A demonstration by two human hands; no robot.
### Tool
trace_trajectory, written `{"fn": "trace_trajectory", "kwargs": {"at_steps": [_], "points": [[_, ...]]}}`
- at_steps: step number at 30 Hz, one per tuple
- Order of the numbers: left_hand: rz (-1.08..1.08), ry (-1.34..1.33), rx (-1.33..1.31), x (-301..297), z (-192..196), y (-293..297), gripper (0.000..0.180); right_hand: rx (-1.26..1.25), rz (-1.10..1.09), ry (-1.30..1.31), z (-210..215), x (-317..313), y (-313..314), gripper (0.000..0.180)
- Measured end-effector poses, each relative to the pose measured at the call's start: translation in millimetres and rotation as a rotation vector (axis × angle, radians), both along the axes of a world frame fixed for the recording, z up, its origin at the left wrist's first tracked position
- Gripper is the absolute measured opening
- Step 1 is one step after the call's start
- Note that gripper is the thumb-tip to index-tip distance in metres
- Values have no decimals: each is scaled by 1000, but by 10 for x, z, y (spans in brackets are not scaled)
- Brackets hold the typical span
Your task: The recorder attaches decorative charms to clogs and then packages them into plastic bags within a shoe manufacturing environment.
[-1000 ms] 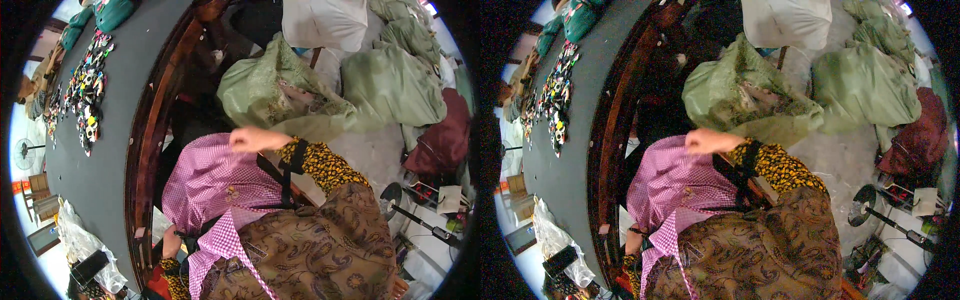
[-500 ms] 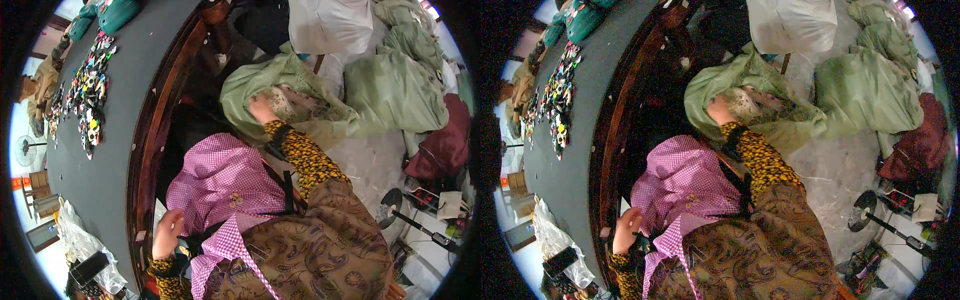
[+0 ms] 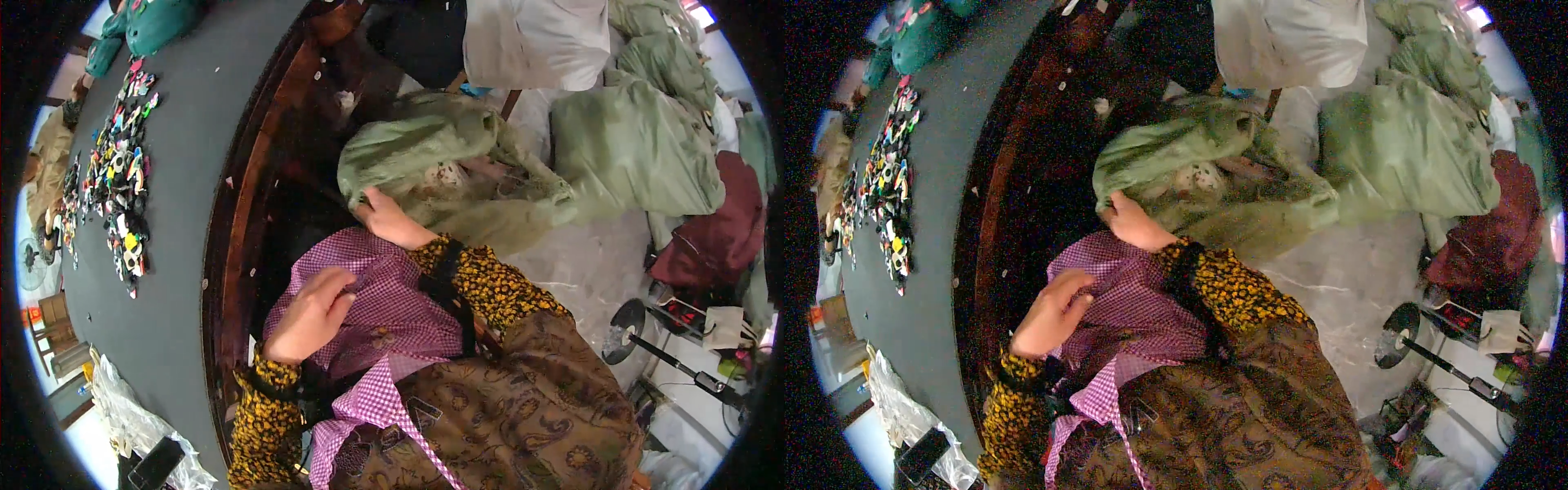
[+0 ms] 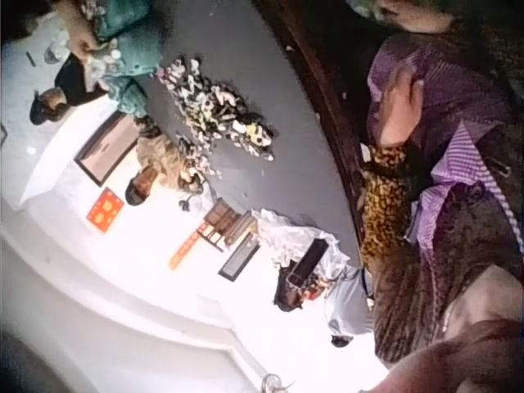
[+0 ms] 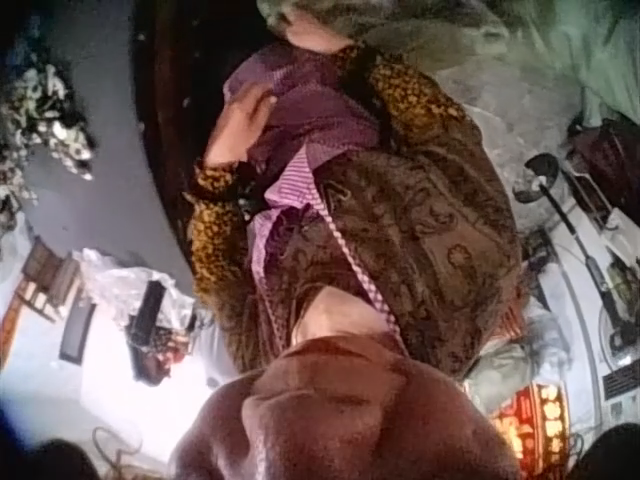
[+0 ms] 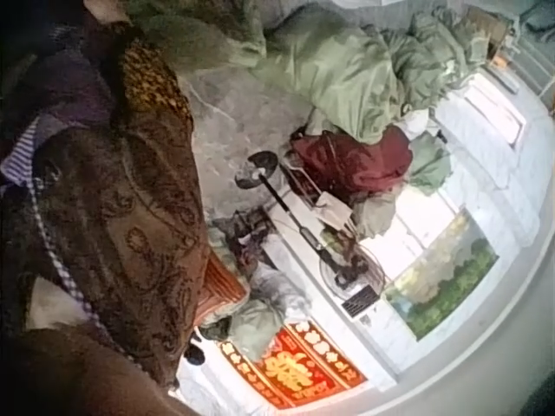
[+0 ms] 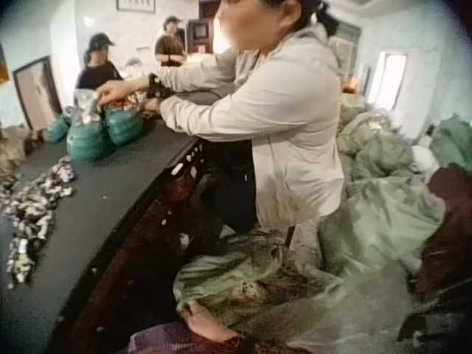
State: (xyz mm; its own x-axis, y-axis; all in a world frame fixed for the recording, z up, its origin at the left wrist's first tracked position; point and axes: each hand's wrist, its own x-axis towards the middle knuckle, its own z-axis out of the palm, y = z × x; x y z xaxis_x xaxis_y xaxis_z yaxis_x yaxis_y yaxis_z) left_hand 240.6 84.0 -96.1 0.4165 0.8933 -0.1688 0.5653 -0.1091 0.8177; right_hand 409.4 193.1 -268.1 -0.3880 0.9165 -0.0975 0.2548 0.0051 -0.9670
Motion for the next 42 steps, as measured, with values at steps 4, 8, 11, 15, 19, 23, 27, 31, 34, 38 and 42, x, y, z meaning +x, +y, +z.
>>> {"fn": "trace_trajectory", "kwargs": {"at_steps": [4, 8, 11, 15, 19, 23, 27, 31, 34, 38, 42], "points": [[15, 34, 169, 220, -174, 241, 30, 39, -11, -34, 7, -234, 140, 32], [92, 62, 303, 254, -548, 443, 33, -63, 274, 199, -80, -240, 213, 27], [156, 69, 228, 211, -838, 587, 30, 320, 345, 224, -116, -68, 57, 22], [149, 118, 195, 160, -1131, 630, 33, 514, 275, -381, 110, 226, -121, 21], [86, 348, 50, 213, -1222, 644, 38, 583, -57, -458, 264, 849, -128, 32], [42, 432, -5, 354, -1268, 675, 41, 266, -38, -919, -268, 1576, -247, 27], [26, 455, -50, 349, -1311, 626, 42, -224, 646, -871, -789, 1889, -899, 29], [3, 501, 9, 382, -1339, 625, 42, -246, 695, -557, -1339, 2198, -1581, 32], [18, 503, 23, 290, -1407, 530, 41, -458, 735, -895, -868, 1712, -1176, 29], [61, 409, 145, 301, -1470, 520, 38, -76, 3, -693, -1060, 1842, -724, 26], [96, 262, 116, 321, -1449, 584, 37, -283, -329, -627, -1519, 2047, -211, 29]]}}
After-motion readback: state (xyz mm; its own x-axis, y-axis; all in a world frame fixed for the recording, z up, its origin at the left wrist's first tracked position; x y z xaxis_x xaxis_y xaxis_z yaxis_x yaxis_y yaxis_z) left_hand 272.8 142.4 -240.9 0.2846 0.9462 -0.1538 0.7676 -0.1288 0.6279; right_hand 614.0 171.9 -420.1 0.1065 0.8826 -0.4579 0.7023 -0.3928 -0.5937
